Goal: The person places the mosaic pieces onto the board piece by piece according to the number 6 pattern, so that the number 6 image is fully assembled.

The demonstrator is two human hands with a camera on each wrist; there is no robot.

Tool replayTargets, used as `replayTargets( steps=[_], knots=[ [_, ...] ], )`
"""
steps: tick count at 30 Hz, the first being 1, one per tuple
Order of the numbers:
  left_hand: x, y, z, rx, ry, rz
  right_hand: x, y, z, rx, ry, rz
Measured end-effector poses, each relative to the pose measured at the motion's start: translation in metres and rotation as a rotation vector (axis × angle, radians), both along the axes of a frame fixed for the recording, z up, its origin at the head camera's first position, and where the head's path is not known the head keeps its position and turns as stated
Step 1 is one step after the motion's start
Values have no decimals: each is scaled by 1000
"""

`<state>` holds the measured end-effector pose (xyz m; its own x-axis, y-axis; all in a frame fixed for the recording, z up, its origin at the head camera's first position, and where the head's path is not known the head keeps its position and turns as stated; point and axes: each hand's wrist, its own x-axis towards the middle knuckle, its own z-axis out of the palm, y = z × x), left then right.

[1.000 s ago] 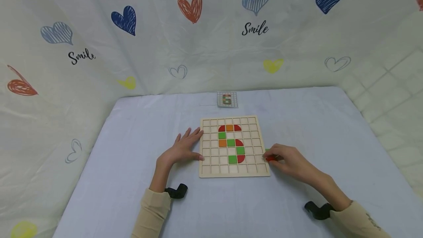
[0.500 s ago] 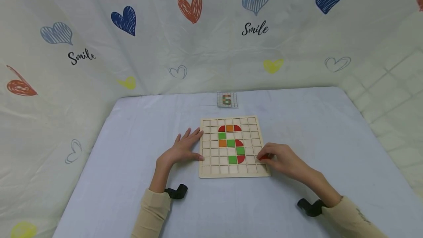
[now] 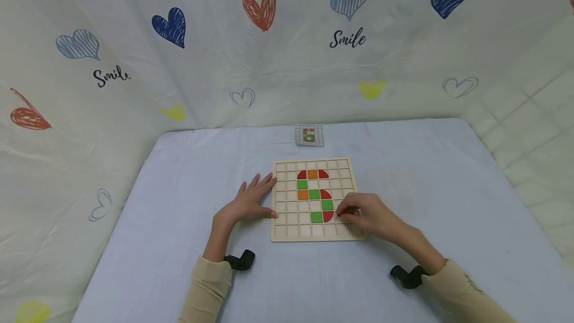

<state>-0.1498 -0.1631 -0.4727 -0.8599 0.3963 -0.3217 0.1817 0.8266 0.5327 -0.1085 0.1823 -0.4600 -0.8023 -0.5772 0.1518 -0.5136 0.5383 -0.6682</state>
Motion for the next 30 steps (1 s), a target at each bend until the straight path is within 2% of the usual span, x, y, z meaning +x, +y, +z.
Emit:
replayTargets(
  steps=[10,21,30],
  knots=[
    [0,-1,0,-6,1,-1,-8,-18,-3,-2,-49,14],
    [-1,-2,-1,-7,-1,0,-14,-37,-2,10,11,68],
    [-1,0,0,-7,-7,4,-18,-57,0,50,-3,77]
  ],
)
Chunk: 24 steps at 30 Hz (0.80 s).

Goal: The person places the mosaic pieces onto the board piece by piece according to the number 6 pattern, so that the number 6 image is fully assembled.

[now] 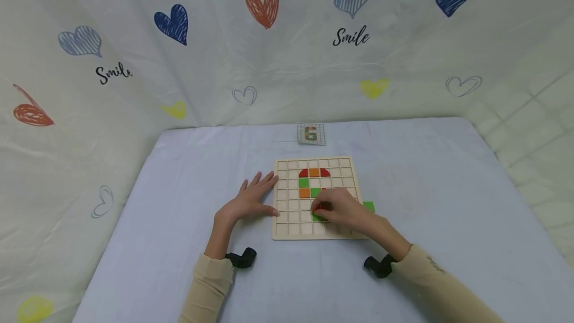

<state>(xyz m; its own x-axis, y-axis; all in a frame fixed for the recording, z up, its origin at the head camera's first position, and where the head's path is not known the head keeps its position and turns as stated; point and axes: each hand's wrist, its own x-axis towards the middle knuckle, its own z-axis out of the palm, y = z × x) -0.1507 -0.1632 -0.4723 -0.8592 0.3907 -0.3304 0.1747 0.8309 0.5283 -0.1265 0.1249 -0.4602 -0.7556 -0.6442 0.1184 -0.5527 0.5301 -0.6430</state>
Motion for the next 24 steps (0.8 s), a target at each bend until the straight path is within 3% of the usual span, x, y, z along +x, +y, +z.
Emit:
replayTargets(
  steps=[24],
  knots=[
    [-1,1,1,9,-11,12,-3,-24,-2,9,-96,-56]
  ],
)
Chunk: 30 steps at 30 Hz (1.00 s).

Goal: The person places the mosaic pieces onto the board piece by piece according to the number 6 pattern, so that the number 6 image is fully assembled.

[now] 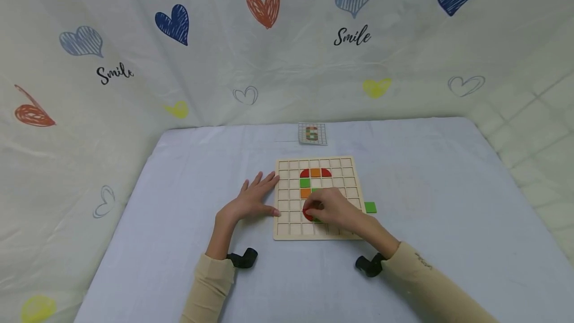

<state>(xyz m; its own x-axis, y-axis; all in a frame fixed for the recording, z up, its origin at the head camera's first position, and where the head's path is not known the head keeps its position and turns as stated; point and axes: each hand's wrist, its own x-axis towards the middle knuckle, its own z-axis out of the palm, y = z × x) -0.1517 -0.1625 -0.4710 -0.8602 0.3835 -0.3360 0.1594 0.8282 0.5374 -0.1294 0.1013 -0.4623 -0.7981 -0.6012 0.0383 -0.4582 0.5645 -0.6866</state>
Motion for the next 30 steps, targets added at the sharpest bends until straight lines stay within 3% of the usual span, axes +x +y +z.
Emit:
replayTargets(
  steps=[16,20,24,30],
  knots=[
    [1,0,-1,3,5,-5,4,10,2,-16,29,-2],
    [0,1,-1,-6,1,-3,3,20,2,-29,78,-16],
    [0,2,-1,-9,2,2,2,33,1,-42,108,-33],
    [1,2,0,-13,2,7,3,53,0,-25,87,-116]
  ],
)
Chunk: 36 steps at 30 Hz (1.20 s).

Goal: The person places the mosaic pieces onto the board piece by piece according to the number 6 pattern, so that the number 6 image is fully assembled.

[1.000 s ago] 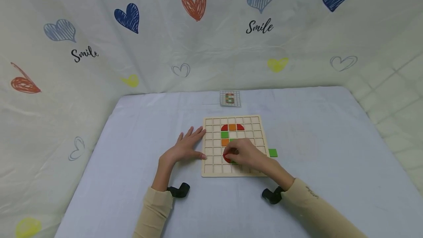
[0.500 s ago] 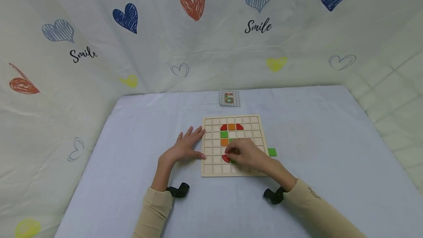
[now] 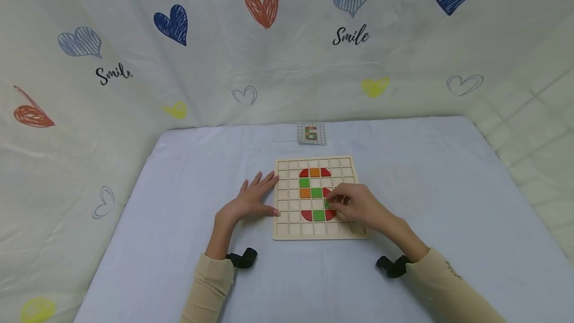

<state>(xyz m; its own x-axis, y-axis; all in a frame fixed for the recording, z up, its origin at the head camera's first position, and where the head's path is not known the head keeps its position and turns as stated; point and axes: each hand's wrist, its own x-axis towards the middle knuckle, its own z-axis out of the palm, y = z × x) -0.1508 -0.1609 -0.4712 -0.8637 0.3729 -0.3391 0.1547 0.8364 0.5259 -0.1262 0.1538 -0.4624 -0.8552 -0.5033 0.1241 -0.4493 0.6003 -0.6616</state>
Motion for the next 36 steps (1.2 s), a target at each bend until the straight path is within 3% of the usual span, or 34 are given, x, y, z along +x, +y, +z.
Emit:
replayTargets(
  steps=[10,20,36],
  knots=[
    [0,1,0,12,4,-9,4,33,-1,49,-22,-89],
    [-1,2,-1,6,4,-7,5,60,-4,99,116,-132],
    [0,1,-2,5,-1,7,11,76,-3,189,7,-119]
  ],
)
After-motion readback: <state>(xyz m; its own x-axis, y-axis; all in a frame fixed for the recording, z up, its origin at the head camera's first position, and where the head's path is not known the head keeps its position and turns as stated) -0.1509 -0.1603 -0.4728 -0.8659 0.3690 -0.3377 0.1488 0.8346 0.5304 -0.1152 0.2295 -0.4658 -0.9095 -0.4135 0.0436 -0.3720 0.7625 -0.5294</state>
